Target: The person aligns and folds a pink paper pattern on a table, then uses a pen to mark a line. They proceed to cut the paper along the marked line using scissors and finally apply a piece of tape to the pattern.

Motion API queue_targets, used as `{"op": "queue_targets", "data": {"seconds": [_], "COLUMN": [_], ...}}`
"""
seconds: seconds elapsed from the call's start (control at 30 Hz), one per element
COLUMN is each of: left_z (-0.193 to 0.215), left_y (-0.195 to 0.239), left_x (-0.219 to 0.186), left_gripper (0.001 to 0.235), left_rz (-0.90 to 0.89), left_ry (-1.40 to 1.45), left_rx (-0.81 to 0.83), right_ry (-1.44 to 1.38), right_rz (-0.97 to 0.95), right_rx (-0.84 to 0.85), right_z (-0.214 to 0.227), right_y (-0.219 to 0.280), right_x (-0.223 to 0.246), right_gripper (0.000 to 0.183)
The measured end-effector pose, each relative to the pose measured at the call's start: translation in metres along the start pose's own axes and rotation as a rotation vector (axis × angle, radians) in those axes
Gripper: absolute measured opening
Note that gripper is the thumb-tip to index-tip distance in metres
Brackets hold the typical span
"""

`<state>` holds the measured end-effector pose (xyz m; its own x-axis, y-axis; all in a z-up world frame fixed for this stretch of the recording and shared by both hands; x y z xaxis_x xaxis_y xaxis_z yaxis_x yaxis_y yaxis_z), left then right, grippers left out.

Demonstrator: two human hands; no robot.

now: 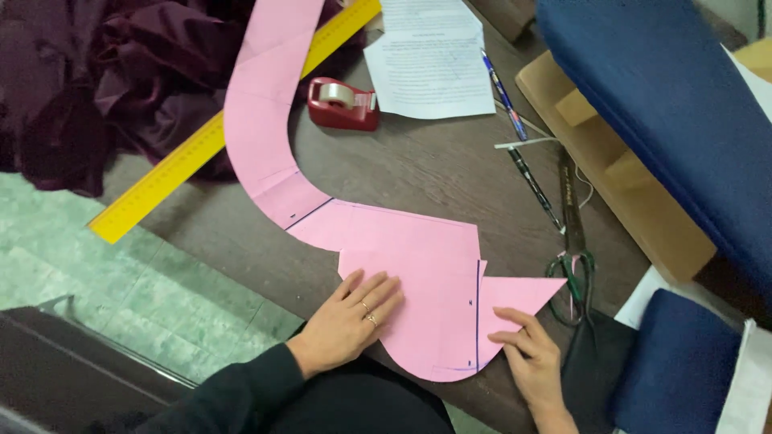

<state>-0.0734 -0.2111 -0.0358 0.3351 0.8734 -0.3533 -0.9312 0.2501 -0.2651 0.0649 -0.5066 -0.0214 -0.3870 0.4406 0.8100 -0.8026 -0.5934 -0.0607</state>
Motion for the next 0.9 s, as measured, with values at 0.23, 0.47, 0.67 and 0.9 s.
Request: {"op": "queue_targets", "data": {"seconds": [0.23, 0.47, 0.67, 0.9], "left_z": [-0.010, -0.007, 0.000, -0.001], "left_y": [0.005, 0.021, 0.021, 0.017], "left_x": [-0.018, 0.009, 0.036, 0.009], "left_gripper": [0.046, 0.044, 0.039, 0.037], "left_rz": [0.147, 0.394, 0.533, 0.303], "left_ry": [-0.068, -0.159, -0.239, -0.165], "left_rx": [-0.119, -0.210, -0.267, -0.329], "right_ry": [-0.120, -0.112, -0.053, -0.056], "right_rz": [-0.006, 0.074, 0.128, 0.153], "right_rx": [-0.035, -0.023, -0.053, -0.063], "right_z": [-0.012, -0.012, -0.005, -0.007], "right_y": [0.015, 0.015, 0.008, 0.007], "right_x": [-0.003, -0.006, -0.016, -0.012], "right_gripper": [0.023, 0.024, 0.025, 0.024]}}
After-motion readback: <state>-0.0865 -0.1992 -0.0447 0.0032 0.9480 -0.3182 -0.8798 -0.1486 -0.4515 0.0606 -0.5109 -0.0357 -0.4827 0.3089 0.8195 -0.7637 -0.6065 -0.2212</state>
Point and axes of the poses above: each hand's wrist, its own y-axis away from the middle knuckle, its own z-axis out of the back of the hand, x = y × z, the point moved 1 cm from there along -y, towards the middle knuckle
